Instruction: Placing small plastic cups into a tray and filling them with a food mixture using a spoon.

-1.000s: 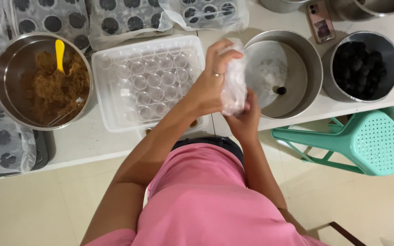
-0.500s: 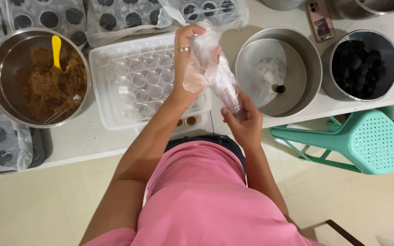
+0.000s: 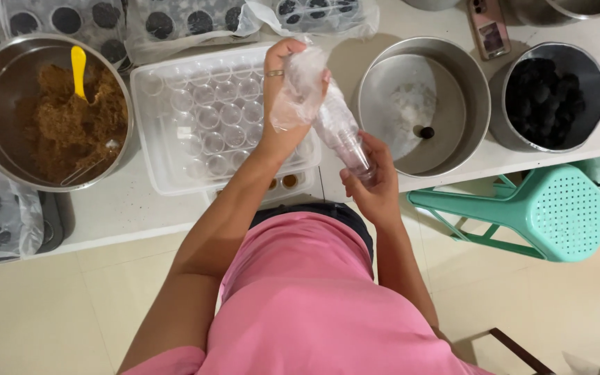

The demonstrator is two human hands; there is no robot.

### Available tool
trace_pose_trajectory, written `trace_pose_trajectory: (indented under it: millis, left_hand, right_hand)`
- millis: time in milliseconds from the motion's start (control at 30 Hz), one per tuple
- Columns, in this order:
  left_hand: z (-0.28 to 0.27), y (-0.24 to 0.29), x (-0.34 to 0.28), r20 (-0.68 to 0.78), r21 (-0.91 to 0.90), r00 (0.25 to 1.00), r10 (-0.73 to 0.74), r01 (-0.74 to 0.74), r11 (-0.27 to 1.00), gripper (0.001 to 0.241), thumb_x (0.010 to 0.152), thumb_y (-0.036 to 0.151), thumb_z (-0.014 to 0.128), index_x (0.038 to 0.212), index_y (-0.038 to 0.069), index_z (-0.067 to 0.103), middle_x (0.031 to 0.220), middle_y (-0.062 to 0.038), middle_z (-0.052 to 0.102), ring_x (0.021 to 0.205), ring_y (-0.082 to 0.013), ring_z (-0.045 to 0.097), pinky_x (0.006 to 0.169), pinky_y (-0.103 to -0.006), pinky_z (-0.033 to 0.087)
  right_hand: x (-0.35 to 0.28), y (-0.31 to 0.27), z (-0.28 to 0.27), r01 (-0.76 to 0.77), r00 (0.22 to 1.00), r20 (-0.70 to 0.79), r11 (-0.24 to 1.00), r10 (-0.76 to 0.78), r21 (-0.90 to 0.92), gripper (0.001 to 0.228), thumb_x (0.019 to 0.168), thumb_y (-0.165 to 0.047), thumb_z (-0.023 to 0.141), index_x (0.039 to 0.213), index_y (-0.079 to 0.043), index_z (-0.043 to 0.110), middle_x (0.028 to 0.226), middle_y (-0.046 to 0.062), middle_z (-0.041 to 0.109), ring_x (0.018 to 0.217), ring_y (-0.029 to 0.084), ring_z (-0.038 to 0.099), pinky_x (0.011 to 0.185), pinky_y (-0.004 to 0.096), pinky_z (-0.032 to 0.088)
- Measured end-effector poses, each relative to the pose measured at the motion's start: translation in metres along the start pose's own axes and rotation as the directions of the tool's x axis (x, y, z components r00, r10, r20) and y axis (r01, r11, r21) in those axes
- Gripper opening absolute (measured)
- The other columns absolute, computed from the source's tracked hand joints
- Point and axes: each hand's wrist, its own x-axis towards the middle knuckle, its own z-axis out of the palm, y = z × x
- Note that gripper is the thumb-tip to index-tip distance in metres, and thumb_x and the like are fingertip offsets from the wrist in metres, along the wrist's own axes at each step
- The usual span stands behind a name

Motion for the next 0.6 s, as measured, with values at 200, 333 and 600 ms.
trace_pose_trajectory:
  millis: [200,333,600]
  left_hand:
    - [0.022,0.04,-0.006,0.083,0.377,0.992,0.097,-0.122,0.918,0.058,0.089,-0.011,0.079,0.131,0.011,0.044,0.126,-0.009,0.049,0.11,-0.0179,0.058,0.095,-0.0299,0.055]
    - [-0.003,-0.017,-0.007,-0.024,0.214,0.999,0.027,-0.021,0.977,0.057,0.085,-0.011,0.078,0.128,0.008,0.046,0.124,-0.01,0.049,0.11,-0.0195,0.057,0.093,-0.0313,0.055]
    - [-0.015,-0.034,-0.02,-0.072,0.093,0.997,-0.035,0.042,0.995,0.055,0.097,-0.015,0.071,0.137,0.01,0.043,0.126,-0.006,0.052,0.114,-0.0147,0.059,0.1,-0.0278,0.054]
  right_hand:
    - [0.005,0.011,0.002,-0.11,0.994,-0.027,0.979,0.107,-0.171,0.045,0.097,-0.008,0.074,0.135,0.0,0.051,0.097,0.008,0.066,0.074,0.01,0.064,0.056,0.025,0.051]
    - [0.002,0.002,0.002,-0.084,0.996,-0.038,0.971,0.077,-0.223,0.048,0.098,-0.012,0.072,0.139,-0.002,0.05,0.095,0.008,0.07,0.071,0.009,0.063,0.056,0.024,0.05]
    - [-0.006,0.025,-0.011,-0.087,0.996,0.043,0.993,0.084,0.076,0.052,0.097,-0.012,0.066,0.143,-0.004,0.044,0.103,0.009,0.067,0.068,0.012,0.063,0.057,0.026,0.05]
